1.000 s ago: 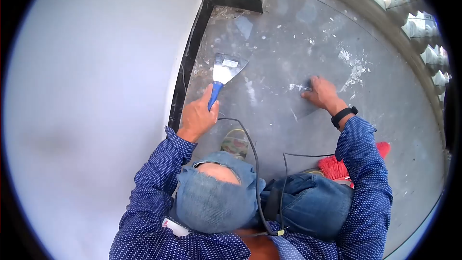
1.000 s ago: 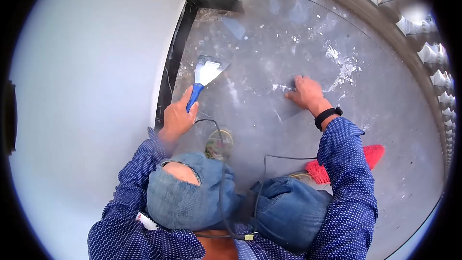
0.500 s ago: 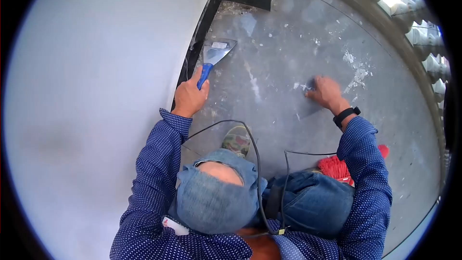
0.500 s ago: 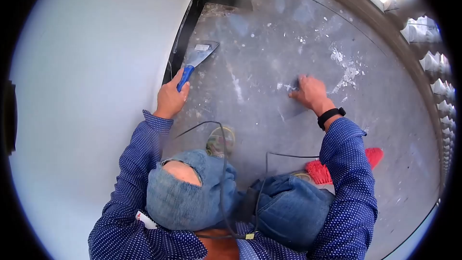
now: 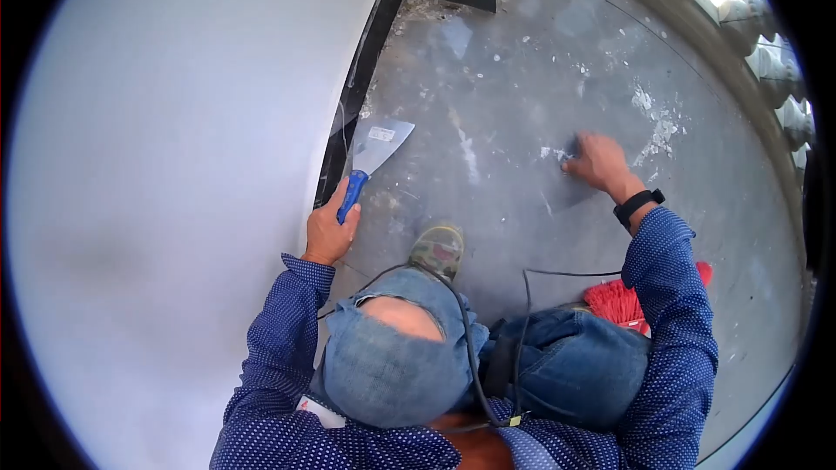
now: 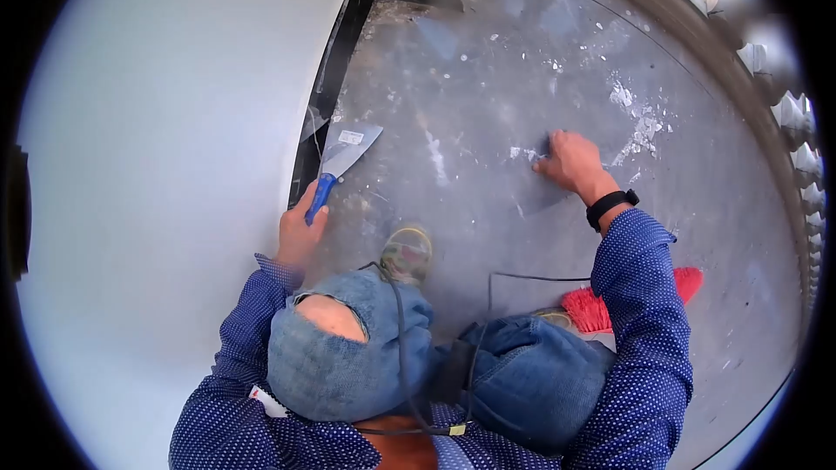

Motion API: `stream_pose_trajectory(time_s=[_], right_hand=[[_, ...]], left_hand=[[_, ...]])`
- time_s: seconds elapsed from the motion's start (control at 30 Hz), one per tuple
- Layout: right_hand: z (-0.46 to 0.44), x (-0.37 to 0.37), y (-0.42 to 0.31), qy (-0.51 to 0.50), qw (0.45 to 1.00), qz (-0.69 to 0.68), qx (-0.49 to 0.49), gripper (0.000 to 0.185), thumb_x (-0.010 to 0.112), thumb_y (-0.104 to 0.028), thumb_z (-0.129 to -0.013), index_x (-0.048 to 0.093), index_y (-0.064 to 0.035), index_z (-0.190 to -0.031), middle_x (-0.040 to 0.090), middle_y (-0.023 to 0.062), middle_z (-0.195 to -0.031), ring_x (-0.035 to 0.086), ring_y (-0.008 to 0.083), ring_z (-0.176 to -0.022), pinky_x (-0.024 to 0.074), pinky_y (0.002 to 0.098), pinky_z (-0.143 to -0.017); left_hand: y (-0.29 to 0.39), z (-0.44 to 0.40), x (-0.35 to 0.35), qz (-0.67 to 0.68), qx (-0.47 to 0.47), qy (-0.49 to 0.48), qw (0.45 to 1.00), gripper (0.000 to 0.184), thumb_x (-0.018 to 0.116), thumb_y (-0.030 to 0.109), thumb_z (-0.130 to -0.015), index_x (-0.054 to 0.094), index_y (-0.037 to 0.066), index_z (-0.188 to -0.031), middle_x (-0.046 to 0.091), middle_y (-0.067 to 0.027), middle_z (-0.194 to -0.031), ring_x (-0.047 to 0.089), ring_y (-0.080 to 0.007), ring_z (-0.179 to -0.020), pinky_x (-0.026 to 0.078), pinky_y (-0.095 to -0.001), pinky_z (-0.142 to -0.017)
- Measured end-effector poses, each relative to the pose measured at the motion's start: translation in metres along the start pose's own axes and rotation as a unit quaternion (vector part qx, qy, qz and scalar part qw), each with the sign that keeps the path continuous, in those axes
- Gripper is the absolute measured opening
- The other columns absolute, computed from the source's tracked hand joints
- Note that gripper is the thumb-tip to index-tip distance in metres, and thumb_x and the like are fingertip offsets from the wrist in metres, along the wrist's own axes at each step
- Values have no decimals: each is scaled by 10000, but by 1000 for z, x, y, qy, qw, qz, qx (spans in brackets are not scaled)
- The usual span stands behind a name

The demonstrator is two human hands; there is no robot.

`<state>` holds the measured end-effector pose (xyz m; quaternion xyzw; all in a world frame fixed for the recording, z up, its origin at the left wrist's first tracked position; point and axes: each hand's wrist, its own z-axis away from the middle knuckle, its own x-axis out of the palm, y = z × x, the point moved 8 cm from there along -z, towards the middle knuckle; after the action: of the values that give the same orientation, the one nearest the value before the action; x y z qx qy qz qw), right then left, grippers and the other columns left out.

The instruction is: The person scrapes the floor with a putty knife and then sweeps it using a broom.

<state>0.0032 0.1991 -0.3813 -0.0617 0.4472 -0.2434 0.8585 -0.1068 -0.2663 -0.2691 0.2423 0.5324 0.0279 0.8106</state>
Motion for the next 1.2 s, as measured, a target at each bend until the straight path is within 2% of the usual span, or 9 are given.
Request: stream_pose_trajectory(time_s=[0.17,0.47,0.53,0.67,0.77,0.87,1.0,1.1,1.2], right_hand=[[10,-8,-8,15,1000,0,6,434,773,-363,-796,639,-13,-1016,693,216,-1006,655,409,-996,529,481,-841],[3,-9,-7,-8,1000,-3,15,454,783,-356,-786,626,-14,-1040,698,215,-991,662,415,-968,531,477,-838],[0,-16,-11,0,1000,16,5,452,783,-357,-784,627,-16,-1036,698,215,-989,661,415,-972,529,477,-839],[5,-13,-11,-4,1000,8,6,452,780,-365,-786,619,-25,-1037,694,208,-987,658,410,-974,528,479,-828],[9,-9,-1,16,1000,-4,17,457,778,-369,-790,613,-29,-1046,692,200,-981,656,404,-978,527,476,-823],[7,-2,5,31,999,-25,15,450,779,-365,-792,613,-29,-1043,690,196,-977,655,400,-975,527,473,-818],[5,-9,-7,23,1000,-18,9,424,787,-346,-784,623,-25,-1009,690,197,-960,656,403,-953,527,472,-810],[1,-10,-9,1,1000,-7,12,410,791,-333,-773,632,-21,-985,691,199,-942,657,407,-942,528,475,-803],[2,-12,-11,8,1000,-15,11,408,793,-324,-765,634,-17,-983,695,201,-936,658,412,-938,528,480,-798]], left_hand=[[36,-70,0,-2,-2,-3,1000,521,668,232,-904,573,47,-1381,692,-253,-833,697,-406,-736,547,-408,-672],[-5,14,-2,27,30,-8,999,549,670,212,-898,556,53,-1411,711,-249,-928,721,-392,-809,561,-385,-737],[7,-14,6,41,-5,-18,999,540,665,223,-898,560,79,-1408,703,-260,-926,707,-414,-808,559,-408,-727],[58,-98,13,-18,53,30,998,500,657,267,-903,583,116,-1374,683,-266,-856,664,-455,-757,547,-458,-688],[77,-119,6,0,87,45,995,500,668,243,-902,583,100,-1373,696,-246,-841,682,-431,-739,550,-437,-685],[60,-80,-7,76,58,15,995,507,678,205,-898,579,70,-1376,712,-242,-905,703,-396,-762,556,-406,-704],[-4,28,-14,8,40,-42,998,528,695,155,-883,570,32,-1380,709,-246,-1032,717,-371,-816,567,-386,-732],[-43,111,-15,-46,-6,-63,997,544,697,148,-876,563,34,-1392,712,-242,-1012,718,-367,-815,567,-385,-727],[-57,143,-14,41,-50,-63,996,558,692,151,-874,557,41,-1405,708,-246,-971,717,-367,-798,563,-381,-719]])
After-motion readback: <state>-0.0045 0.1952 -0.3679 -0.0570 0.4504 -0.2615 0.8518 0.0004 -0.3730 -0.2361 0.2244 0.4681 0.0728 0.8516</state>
